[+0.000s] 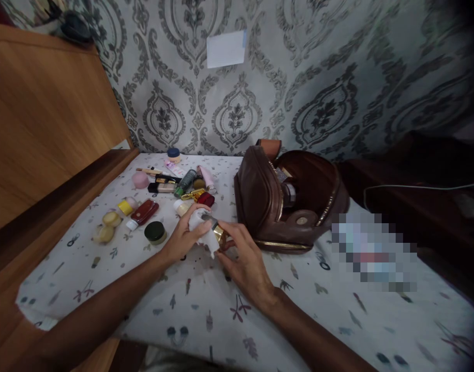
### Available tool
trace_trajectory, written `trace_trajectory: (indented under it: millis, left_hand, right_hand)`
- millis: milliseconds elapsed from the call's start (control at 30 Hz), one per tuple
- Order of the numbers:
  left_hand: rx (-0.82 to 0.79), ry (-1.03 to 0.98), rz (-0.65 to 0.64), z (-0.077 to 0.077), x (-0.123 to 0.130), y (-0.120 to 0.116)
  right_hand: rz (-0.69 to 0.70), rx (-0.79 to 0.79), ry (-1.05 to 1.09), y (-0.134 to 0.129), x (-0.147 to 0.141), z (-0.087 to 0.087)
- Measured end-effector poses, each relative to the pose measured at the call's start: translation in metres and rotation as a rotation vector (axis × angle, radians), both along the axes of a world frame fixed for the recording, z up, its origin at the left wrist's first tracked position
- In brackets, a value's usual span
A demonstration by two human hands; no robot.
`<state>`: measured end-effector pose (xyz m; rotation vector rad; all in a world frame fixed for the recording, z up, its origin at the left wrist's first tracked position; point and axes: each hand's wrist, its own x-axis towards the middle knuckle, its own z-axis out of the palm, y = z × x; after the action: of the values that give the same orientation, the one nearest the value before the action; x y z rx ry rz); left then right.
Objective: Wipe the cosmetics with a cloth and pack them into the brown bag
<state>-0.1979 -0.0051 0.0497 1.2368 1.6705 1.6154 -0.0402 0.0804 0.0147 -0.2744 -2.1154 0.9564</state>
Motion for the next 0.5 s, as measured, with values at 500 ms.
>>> trace_trajectory:
  millis: [500]
  left_hand:
    - [0.082, -0.286, 0.175, -0.012, 0.001, 0.008]
  right_hand:
    - [0.029, -0.530, -0.128, -0.002, -0.005, 0.005]
